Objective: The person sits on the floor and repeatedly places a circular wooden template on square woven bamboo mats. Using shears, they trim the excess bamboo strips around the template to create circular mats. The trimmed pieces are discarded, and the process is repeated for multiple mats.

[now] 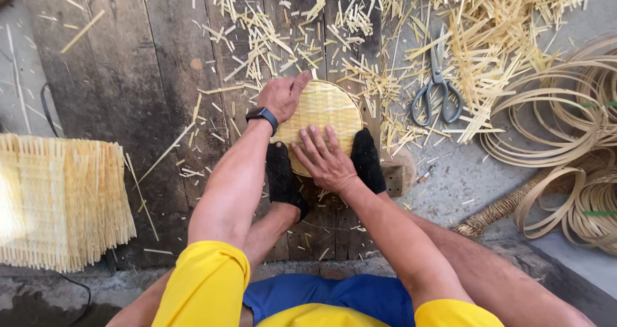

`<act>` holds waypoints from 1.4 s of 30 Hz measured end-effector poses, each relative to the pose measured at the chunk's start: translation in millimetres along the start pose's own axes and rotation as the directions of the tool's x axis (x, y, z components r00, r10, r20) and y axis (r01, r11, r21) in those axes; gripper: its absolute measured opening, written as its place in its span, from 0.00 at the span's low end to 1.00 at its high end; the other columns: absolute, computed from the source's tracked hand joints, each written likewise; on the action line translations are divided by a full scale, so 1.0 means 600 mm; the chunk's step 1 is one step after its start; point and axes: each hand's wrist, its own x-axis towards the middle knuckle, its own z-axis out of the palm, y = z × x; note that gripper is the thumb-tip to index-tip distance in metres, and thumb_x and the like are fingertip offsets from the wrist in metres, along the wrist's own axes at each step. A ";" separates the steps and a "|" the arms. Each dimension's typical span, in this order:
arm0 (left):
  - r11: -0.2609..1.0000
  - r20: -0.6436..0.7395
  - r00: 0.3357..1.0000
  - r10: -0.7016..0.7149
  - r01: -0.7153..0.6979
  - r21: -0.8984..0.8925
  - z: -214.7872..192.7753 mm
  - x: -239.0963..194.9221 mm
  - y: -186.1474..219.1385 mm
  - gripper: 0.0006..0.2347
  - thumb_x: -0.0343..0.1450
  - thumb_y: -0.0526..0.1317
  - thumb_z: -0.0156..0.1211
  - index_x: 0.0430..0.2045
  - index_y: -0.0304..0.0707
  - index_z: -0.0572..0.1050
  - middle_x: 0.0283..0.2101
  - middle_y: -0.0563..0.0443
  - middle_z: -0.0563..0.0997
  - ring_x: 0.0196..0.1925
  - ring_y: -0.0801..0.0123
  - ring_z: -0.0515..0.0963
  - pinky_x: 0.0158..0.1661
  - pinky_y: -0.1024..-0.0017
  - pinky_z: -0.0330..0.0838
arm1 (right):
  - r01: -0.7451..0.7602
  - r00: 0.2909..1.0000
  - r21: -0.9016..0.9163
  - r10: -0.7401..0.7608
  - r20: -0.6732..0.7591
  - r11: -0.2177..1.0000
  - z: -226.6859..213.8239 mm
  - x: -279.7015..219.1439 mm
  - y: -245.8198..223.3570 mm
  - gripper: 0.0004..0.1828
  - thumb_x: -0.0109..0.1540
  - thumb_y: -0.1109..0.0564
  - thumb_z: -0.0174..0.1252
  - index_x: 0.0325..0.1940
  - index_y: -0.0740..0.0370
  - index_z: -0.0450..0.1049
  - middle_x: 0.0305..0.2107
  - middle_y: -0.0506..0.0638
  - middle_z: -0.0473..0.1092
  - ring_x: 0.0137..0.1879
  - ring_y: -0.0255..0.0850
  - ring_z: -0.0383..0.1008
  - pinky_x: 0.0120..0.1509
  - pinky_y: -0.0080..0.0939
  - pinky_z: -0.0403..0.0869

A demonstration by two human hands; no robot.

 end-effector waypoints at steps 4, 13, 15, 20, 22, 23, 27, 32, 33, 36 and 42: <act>0.999 0.033 0.999 -0.015 0.017 -0.040 -0.012 -0.009 0.007 0.39 0.65 0.78 0.44 0.20 0.29 0.72 0.25 0.39 0.76 0.33 0.49 0.80 0.38 0.53 0.73 | -0.030 0.997 0.010 0.030 0.068 0.999 -0.016 0.004 -0.002 0.44 0.57 0.54 0.58 0.79 0.55 0.56 0.75 0.60 0.48 0.82 0.57 0.40 0.82 0.67 0.45; 0.822 -0.388 0.725 0.569 -0.496 0.278 -0.108 -0.126 0.111 0.27 0.58 0.62 0.81 0.18 0.42 0.69 0.27 0.53 0.73 0.30 0.65 0.73 0.33 0.66 0.69 | -0.477 0.879 0.347 0.443 0.177 0.808 -0.269 -0.032 0.234 0.25 0.68 0.50 0.56 0.63 0.70 0.69 0.57 0.66 0.66 0.64 0.63 0.64 0.65 0.64 0.62; 0.727 -0.295 0.668 0.683 -0.582 0.365 -0.087 -0.166 0.119 0.21 0.62 0.53 0.80 0.23 0.43 0.70 0.29 0.53 0.72 0.32 0.65 0.72 0.33 0.66 0.69 | -0.255 0.855 -0.152 0.296 0.426 0.955 -0.343 -0.070 0.298 0.18 0.70 0.47 0.48 0.55 0.58 0.75 0.50 0.55 0.73 0.58 0.47 0.73 0.67 0.51 0.70; 0.655 -0.073 0.751 0.656 -0.519 0.548 0.013 -0.258 0.087 0.10 0.63 0.29 0.62 0.34 0.42 0.71 0.41 0.49 0.73 0.45 0.63 0.73 0.43 0.66 0.73 | -0.445 0.709 -0.216 0.489 0.508 0.869 -0.378 -0.162 0.372 0.18 0.70 0.44 0.51 0.50 0.58 0.78 0.44 0.55 0.77 0.50 0.47 0.78 0.58 0.50 0.75; 0.583 -0.138 0.660 0.738 -0.522 0.622 0.048 -0.292 0.048 0.15 0.59 0.28 0.60 0.38 0.40 0.71 0.46 0.47 0.71 0.51 0.59 0.74 0.49 0.59 0.73 | -0.662 0.634 -0.033 0.583 0.508 0.749 -0.295 -0.192 0.387 0.19 0.67 0.44 0.54 0.53 0.59 0.76 0.44 0.58 0.76 0.43 0.49 0.79 0.50 0.52 0.77; 0.623 -0.150 0.704 0.694 -0.482 0.617 0.060 -0.295 0.031 0.16 0.58 0.29 0.60 0.39 0.40 0.70 0.47 0.45 0.71 0.53 0.57 0.73 0.52 0.58 0.73 | -0.731 0.612 0.053 0.619 0.493 0.680 -0.246 -0.211 0.397 0.18 0.66 0.45 0.56 0.51 0.59 0.78 0.43 0.59 0.77 0.44 0.50 0.80 0.53 0.52 0.76; 0.909 -0.252 0.941 0.226 -0.111 0.401 0.070 -0.290 -0.001 0.16 0.65 0.32 0.58 0.47 0.38 0.67 0.52 0.41 0.69 0.56 0.55 0.73 0.56 0.60 0.73 | -0.764 0.646 0.308 0.680 0.348 0.568 -0.035 -0.288 0.381 0.18 0.62 0.46 0.62 0.48 0.60 0.80 0.43 0.60 0.77 0.49 0.55 0.78 0.59 0.52 0.76; 0.931 -0.394 0.845 -0.362 0.310 -0.190 0.114 -0.225 0.108 0.45 0.61 0.61 0.74 0.62 0.27 0.55 0.61 0.28 0.62 0.63 0.41 0.65 0.60 0.46 0.60 | -0.833 0.520 0.316 0.838 0.168 0.454 0.107 -0.296 0.397 0.30 0.55 0.48 0.73 0.55 0.66 0.72 0.50 0.67 0.69 0.57 0.63 0.68 0.61 0.56 0.68; 0.914 -0.393 0.825 -0.405 0.356 -0.195 0.124 -0.209 0.134 0.52 0.61 0.67 0.74 0.65 0.26 0.51 0.64 0.24 0.57 0.66 0.37 0.61 0.61 0.42 0.56 | -0.866 0.453 0.329 0.870 0.196 0.377 0.118 -0.289 0.403 0.33 0.54 0.48 0.74 0.56 0.67 0.70 0.51 0.68 0.67 0.58 0.63 0.68 0.62 0.56 0.67; 0.843 -0.421 0.739 -0.525 0.520 -0.137 0.144 -0.185 0.188 0.45 0.57 0.63 0.73 0.65 0.43 0.58 0.68 0.26 0.54 0.67 0.36 0.61 0.64 0.45 0.59 | -0.946 0.253 0.276 0.919 0.304 0.169 0.126 -0.276 0.427 0.38 0.49 0.50 0.77 0.56 0.68 0.68 0.51 0.66 0.68 0.58 0.60 0.68 0.62 0.54 0.68; 0.985 -0.504 0.859 -0.086 0.148 0.084 0.121 -0.189 0.166 0.51 0.55 0.55 0.75 0.69 0.33 0.49 0.69 0.25 0.54 0.68 0.37 0.61 0.59 0.43 0.57 | -0.981 0.191 0.124 0.834 0.517 0.148 0.122 -0.282 0.453 0.24 0.48 0.55 0.75 0.42 0.70 0.76 0.39 0.64 0.75 0.46 0.54 0.76 0.53 0.50 0.74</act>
